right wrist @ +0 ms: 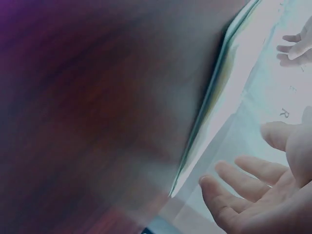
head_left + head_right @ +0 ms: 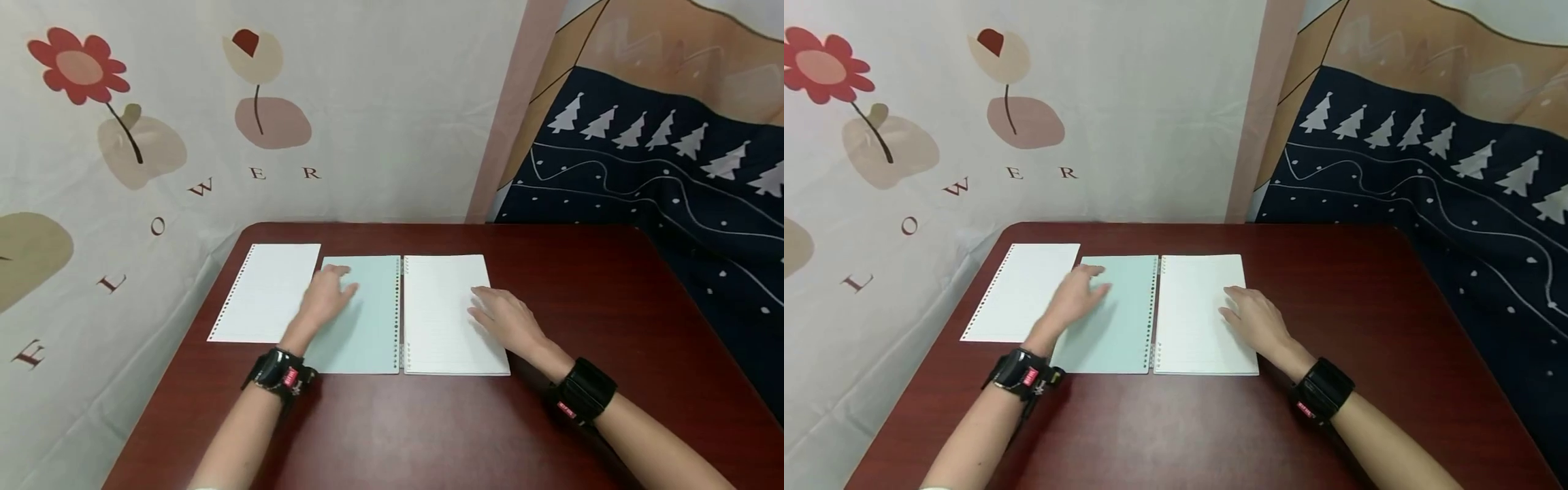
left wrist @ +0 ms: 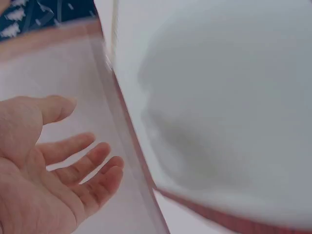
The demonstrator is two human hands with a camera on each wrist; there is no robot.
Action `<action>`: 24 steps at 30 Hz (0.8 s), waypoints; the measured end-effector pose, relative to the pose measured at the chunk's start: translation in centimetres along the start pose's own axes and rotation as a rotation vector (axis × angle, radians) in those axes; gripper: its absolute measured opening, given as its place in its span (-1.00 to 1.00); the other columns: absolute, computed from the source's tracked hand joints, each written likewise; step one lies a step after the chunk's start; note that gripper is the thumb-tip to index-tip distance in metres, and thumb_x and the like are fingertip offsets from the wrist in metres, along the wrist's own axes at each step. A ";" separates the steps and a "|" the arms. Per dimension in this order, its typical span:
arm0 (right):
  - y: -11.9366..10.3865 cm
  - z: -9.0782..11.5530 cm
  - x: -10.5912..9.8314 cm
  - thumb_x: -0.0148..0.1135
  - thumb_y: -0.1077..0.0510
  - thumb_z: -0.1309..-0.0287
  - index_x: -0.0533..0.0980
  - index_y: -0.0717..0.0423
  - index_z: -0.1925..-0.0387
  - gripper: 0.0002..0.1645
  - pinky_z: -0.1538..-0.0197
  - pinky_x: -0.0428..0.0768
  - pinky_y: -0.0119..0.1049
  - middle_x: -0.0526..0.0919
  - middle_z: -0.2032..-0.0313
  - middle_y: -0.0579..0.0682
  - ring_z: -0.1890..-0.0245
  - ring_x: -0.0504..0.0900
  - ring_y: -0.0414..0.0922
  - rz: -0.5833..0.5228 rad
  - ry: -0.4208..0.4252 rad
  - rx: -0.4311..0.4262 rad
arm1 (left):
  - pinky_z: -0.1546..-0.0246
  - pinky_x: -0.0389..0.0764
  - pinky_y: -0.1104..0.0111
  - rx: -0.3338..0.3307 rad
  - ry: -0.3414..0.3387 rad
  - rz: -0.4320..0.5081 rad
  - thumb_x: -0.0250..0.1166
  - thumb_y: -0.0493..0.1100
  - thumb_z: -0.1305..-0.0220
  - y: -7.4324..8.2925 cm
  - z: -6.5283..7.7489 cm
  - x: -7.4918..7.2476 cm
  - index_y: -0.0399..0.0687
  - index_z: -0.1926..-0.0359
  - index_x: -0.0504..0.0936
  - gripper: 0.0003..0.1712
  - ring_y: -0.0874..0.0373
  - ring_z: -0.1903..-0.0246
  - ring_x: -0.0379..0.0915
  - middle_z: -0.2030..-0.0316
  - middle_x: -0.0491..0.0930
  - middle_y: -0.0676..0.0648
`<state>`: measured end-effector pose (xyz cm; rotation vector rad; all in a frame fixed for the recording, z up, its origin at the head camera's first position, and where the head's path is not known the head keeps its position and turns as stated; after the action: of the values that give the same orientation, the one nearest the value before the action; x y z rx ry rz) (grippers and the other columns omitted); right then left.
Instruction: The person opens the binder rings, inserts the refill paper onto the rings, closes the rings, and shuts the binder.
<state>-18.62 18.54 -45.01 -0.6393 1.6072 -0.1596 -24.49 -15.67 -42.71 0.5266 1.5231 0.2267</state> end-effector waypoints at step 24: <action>-4.4 -1.5 1.8 0.25 0.00 -0.28 0.53 0.20 -0.15 -0.50 -0.12 0.46 0.04 0.56 -0.13 0.13 -0.14 0.49 0.09 -0.012 0.075 -0.087 | 0.15 0.35 -0.19 -0.511 -0.150 -0.087 0.15 0.02 -0.31 -16.4 0.9 -8.3 -0.60 0.18 0.51 -0.41 -0.51 0.10 0.16 0.21 0.26 -0.64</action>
<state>-18.69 13.58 -44.33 -0.7175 1.6896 -0.1239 -26.99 -33.90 -42.89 0.0681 1.2749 0.4812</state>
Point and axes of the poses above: each hand's wrist, its own z-axis away from the middle knuckle, its own x-axis out of the palm, y = z × x, the point moved 1 cm from there along -z, towards the middle knuckle
